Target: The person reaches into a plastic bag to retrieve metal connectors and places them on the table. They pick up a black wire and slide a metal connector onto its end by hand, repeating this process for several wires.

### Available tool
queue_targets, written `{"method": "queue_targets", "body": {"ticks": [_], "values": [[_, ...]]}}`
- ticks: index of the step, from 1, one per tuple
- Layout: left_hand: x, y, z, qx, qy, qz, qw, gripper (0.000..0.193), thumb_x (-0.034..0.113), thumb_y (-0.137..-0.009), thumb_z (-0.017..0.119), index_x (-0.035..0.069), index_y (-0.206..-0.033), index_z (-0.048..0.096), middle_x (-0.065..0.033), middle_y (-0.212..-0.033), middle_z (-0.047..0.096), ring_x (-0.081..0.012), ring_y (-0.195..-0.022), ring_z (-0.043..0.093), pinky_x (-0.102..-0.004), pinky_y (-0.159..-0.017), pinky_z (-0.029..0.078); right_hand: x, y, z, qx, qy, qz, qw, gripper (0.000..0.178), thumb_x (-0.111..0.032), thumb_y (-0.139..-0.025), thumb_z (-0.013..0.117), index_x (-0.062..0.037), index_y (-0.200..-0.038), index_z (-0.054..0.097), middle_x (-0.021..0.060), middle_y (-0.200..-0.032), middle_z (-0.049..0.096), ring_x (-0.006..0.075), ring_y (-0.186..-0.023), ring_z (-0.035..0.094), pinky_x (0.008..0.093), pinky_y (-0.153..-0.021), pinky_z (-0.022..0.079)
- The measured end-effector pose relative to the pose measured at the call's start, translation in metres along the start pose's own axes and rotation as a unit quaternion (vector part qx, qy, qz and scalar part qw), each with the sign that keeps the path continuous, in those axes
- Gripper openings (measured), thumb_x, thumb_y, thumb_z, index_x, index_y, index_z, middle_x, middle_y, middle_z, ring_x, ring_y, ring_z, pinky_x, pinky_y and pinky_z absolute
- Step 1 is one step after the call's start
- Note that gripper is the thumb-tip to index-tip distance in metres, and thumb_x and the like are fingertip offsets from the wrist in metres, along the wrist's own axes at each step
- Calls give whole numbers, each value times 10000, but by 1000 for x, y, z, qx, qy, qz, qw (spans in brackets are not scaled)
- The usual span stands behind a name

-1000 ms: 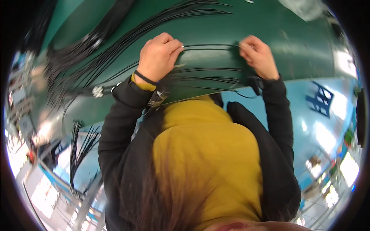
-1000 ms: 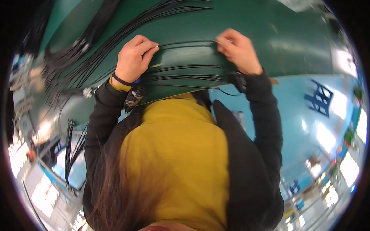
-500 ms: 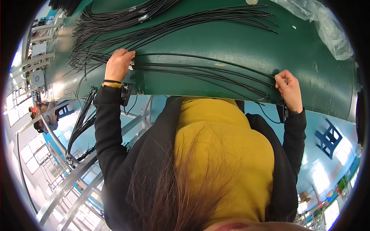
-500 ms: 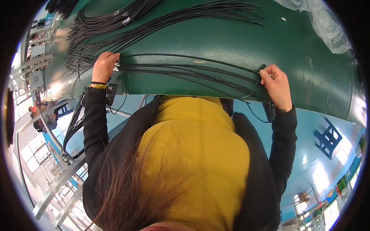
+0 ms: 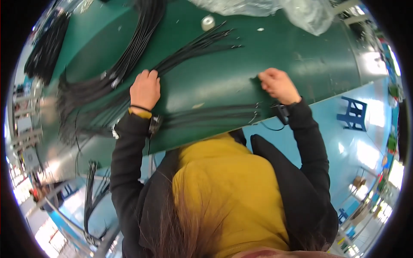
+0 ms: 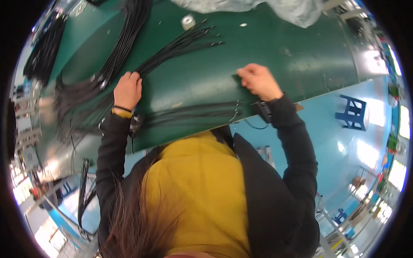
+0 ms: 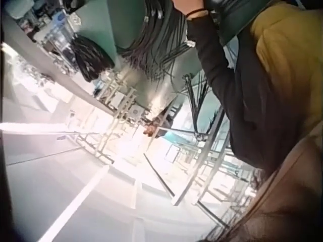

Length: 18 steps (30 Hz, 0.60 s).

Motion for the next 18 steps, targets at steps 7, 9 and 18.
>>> {"method": "queue_targets", "body": {"ticks": [7, 9, 18], "values": [[20, 13, -5, -32, 93, 16, 995, 109, 95, -817, 588, 70, -921, 569, -115, -867, 545, -329, -856, 558, -422, -705, 468, -29, -29, 63, -160, 24, -25, 987, 191, -235, -933, 551, -50, -954, 593, -13, -663, 535, 35, -492, 387, 192, -416, 299], [34, 14, 0, -121, 133, 31, 983, 128, 102, -808, 600, 62, -924, 565, -117, -877, 545, -333, -858, 556, -420, -707, 467, -37, -46, 66, -140, 4, -23, 990, 187, -225, -935, 545, -45, -962, 589, -7, -675, 537, 38, -499, 391, 192, -418, 302], [123, -86, 36, 34, 109, 55, 992, 201, 149, -805, 645, 63, -974, 577, -121, -912, 541, -324, -858, 576, -404, -697, 497, -22, -57, 48, -110, -208, -16, 972, 147, -147, -952, 510, -5, -977, 540, 48, -798, 573, 61, -564, 441, 191, -422, 333]]}}
Point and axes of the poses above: each hand's wrist, its own y-axis away from the middle knuckle, its own z-axis out of the palm, x = y × z, the point moved 7 cm from there along -y, towards the middle knuckle
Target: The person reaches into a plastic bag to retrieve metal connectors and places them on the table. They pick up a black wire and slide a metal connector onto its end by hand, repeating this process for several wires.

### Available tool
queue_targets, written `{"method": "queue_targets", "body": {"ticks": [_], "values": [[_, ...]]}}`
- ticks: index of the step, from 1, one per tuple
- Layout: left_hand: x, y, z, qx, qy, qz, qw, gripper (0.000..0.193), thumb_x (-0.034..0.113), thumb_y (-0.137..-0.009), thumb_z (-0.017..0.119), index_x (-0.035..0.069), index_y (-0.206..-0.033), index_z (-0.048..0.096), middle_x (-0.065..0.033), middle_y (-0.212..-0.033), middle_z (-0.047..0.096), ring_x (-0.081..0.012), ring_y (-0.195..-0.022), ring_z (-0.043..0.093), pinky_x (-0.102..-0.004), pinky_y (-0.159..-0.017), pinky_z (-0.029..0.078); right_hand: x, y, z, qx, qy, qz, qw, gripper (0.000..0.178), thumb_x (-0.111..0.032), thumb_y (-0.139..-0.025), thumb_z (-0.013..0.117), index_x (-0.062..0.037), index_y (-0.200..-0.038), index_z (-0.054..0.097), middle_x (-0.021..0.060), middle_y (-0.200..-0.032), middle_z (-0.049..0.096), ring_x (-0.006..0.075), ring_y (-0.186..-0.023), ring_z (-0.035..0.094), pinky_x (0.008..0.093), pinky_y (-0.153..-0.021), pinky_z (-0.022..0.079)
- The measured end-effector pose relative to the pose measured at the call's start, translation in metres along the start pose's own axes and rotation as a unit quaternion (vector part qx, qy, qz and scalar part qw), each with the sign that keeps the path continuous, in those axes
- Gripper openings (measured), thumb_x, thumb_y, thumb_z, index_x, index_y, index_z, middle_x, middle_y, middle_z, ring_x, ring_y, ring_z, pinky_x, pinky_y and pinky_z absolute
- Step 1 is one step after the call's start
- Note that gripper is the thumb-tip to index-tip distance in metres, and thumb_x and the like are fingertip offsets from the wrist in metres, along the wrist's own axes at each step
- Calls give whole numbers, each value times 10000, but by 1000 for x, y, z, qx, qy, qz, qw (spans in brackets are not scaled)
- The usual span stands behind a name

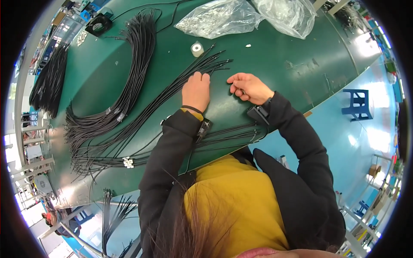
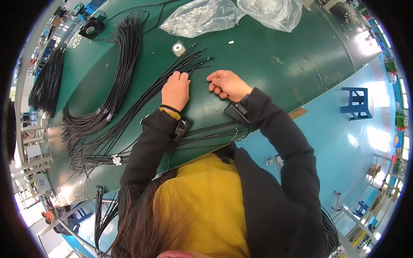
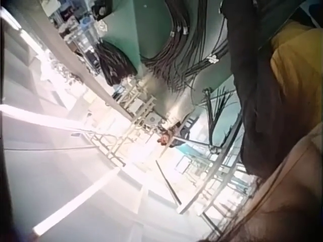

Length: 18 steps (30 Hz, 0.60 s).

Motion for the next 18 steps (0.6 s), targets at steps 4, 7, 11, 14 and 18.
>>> {"method": "queue_targets", "body": {"ticks": [4, 7, 11, 14, 18], "values": [[11, 16, 13, -49, 97, 18, 994, 173, 97, -805, 628, 56, -968, 591, -129, -916, 571, -320, -839, 589, -381, -683, 498, 4, 8, -18, 7, -52, -21, 998, 130, -135, -955, 523, -11, -991, 533, 54, -838, 580, 59, -594, 451, 177, -429, 329], [15, 20, 1, -9, 224, 17, 974, 140, 85, -803, 623, 57, -938, 601, -111, -834, 575, -286, -763, 597, -388, -640, 488, 9, 13, -24, 7, -102, -26, 994, 123, -131, -955, 534, -17, -1001, 535, 52, -853, 580, 55, -604, 447, 167, -437, 325], [19, 6, 9, -99, 371, -136, 913, 126, 91, -818, 631, 42, -934, 634, -119, -776, 589, -279, -686, 592, -364, -614, 475, 5, 17, -24, 2, -156, -42, 987, 131, -126, -954, 544, -7, -1008, 546, 55, -860, 586, 54, -610, 452, 168, -450, 341], [23, 8, 11, -57, 387, -107, 914, 115, 99, -823, 640, 37, -920, 650, -118, -748, 584, -276, -657, 583, -347, -605, 471, 1, 22, -23, -3, -160, -50, 986, 140, -127, -948, 555, 3, -1003, 556, 62, -859, 591, 58, -627, 468, 172, -460, 353], [32, 8, 0, -27, 369, -67, 927, 100, 86, -822, 643, 32, -904, 656, -118, -736, 580, -276, -651, 580, -338, -600, 466, 3, 30, -23, -1, -150, -53, 987, 138, -118, -940, 567, 4, -1005, 568, 50, -861, 578, 57, -631, 463, 172, -475, 362]]}}
Point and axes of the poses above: each hand's wrist, its own y-axis away from the middle knuckle, its own z-axis out of the palm, x = y × z, the point moved 7 cm from there along -y, towards the middle knuckle
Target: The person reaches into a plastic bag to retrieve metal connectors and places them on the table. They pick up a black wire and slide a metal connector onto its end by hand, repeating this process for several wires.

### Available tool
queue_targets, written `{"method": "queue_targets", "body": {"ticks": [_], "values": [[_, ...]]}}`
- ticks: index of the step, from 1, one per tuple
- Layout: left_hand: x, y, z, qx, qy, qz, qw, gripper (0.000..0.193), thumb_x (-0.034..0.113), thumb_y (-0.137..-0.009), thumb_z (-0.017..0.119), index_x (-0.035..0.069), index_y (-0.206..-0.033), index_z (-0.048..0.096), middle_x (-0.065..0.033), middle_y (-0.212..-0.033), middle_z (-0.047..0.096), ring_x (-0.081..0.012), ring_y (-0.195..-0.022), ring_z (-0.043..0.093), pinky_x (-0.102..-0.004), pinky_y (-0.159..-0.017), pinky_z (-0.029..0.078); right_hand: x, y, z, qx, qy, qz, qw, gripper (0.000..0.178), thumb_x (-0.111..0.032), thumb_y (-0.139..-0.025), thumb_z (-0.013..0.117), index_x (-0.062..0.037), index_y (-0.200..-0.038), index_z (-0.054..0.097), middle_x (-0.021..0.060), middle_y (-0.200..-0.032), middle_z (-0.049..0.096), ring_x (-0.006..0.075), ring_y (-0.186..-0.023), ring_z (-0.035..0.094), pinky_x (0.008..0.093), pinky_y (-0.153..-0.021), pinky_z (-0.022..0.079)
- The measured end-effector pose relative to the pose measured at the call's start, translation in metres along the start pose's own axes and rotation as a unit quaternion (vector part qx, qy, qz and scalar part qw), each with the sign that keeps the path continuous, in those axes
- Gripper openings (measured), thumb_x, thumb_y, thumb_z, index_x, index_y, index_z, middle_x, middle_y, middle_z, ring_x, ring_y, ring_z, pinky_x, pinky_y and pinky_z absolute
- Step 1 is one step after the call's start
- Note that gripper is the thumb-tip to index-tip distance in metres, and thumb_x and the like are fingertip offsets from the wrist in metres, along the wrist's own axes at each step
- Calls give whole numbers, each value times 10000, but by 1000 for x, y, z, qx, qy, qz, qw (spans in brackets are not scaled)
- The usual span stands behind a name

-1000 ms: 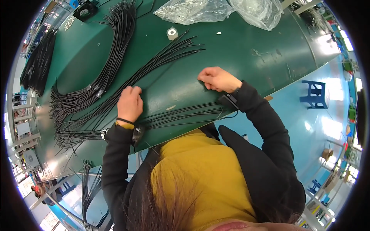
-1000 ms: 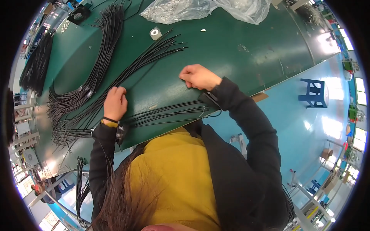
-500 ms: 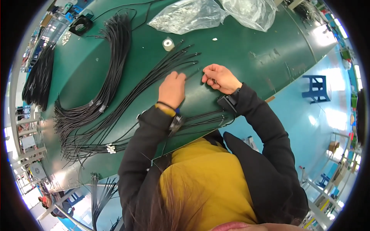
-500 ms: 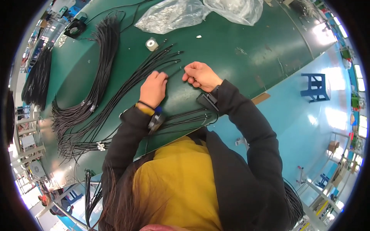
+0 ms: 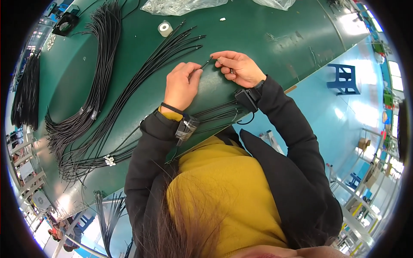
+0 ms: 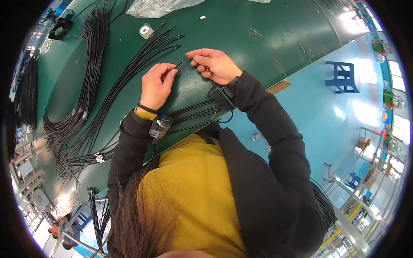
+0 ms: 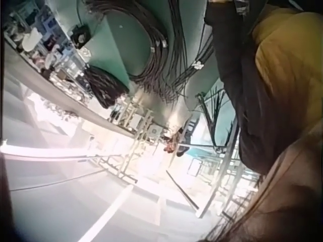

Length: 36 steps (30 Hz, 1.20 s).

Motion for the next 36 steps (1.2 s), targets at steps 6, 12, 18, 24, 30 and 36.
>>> {"method": "queue_targets", "body": {"ticks": [6, 12, 18, 24, 30, 36], "values": [[5, 2, 2, -5, -18, 23, 1000, 84, 59, -817, 637, 42, -897, 660, -120, -736, 578, -282, -657, 580, -342, -602, 466, 1, 1, 2, -27, 54, -16, 998, 114, -92, -952, 536, -11, -1026, 567, 18, -863, 548, 48, -659, 443, 167, -496, 352], [7, 5, 5, -23, -37, 46, 998, 81, 50, -817, 631, 54, -892, 661, -122, -736, 576, -294, -668, 578, -348, -609, 468, -4, 2, 4, -2, 100, -27, 995, 128, -112, -945, 559, -7, -1016, 570, 5, -837, 540, 45, -653, 440, 170, -487, 338], [9, 7, 10, -26, -92, 84, 992, 105, 53, -816, 634, 71, -916, 662, -117, -738, 579, -300, -680, 578, -356, -612, 468, -5, 5, 27, -4, 264, -23, 964, 152, -141, -937, 576, -3, -999, 582, -1, -823, 538, 45, -629, 433, 178, -470, 329], [14, 5, 5, 30, 8, 20, 999, 115, 75, -812, 654, 81, -926, 671, -100, -716, 578, -268, -637, 578, -340, -574, 459, 4, 5, 24, -28, 72, 30, 997, 172, -149, -953, 544, 6, -1022, 573, 10, -839, 554, 50, -623, 430, 182, -466, 326], [15, 6, 3, 45, -22, 43, 998, 101, 82, -805, 665, 77, -904, 684, -94, -692, 573, -240, -590, 571, -317, -543, 449, 3, 12, 11, -1, 55, -14, 998, 238, -183, -988, 497, 17, -1107, 546, 28, -857, 562, 54, -619, 427, 171, -468, 341], [16, 8, 4, 35, -27, 45, 998, 105, 58, -819, 662, 38, -918, 691, -61, -675, 561, -136, -563, 521, -252, -537, 423, 5, 8, -3, -23, 77, -23, 997, 244, -195, -993, 494, 4, -1124, 544, 44, -872, 567, 51, -616, 430, 160, -471, 354]]}}
Point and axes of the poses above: each hand's wrist, its own y-axis away from the middle knuckle, its own z-axis out of the palm, x = y × z, the point moved 7 cm from there along -y, towards the middle knuckle
